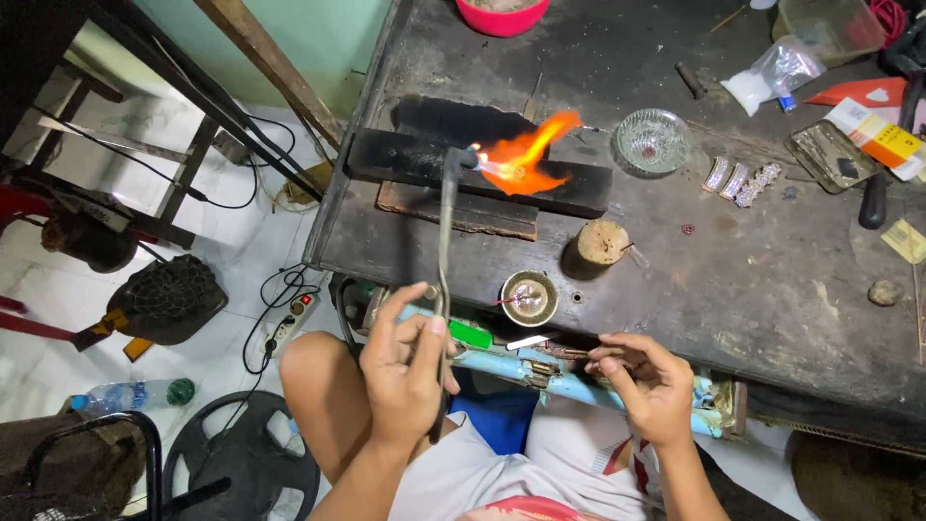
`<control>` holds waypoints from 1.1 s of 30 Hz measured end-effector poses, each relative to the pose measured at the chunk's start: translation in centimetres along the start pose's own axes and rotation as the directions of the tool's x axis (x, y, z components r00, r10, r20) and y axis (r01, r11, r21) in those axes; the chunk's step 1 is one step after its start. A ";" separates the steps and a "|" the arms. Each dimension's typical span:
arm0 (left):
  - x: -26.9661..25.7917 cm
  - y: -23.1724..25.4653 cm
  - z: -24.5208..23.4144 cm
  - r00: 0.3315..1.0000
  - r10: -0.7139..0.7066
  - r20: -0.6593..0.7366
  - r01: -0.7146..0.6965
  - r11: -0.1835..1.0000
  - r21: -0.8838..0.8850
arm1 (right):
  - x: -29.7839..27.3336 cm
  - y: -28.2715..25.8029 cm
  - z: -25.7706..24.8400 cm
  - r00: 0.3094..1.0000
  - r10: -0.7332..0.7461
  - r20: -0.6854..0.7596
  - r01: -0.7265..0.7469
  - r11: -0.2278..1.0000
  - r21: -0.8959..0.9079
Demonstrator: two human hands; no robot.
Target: Soldering metal jewelry components using a blowtorch and arranging small stones for assembly.
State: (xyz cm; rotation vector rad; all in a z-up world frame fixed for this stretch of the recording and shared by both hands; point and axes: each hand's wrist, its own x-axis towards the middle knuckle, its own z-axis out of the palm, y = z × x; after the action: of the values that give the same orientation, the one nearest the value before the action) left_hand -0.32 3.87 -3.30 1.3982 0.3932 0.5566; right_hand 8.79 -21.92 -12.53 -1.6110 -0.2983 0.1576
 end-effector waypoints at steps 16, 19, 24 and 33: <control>4.2 3.1 -1.5 0.988 -0.147 0.052 0.152 0.983 -0.105 | 0.1 -0.2 0.0 1.000 0.009 -0.002 -0.009 1.000 0.026; 4.7 3.9 -1.2 0.988 -0.143 0.062 0.145 0.989 -0.035 | 0.0 -0.3 0.0 1.000 -0.015 0.006 0.015 1.000 0.015; 4.7 5.4 -0.1 0.983 -0.116 0.139 0.109 0.992 0.060 | 0.0 -0.3 0.0 1.000 0.004 0.003 -0.005 0.998 0.055; 2.1 6.2 2.6 0.936 0.164 0.313 -0.288 0.865 0.410 | -0.2 -0.2 -0.1 1.000 0.002 0.009 -0.002 0.996 0.085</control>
State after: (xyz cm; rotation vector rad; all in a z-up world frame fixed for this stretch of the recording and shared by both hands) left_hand 2.03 3.46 3.31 1.9634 0.1357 0.4734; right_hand 8.65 -22.04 -12.32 -1.5265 -0.2934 0.1772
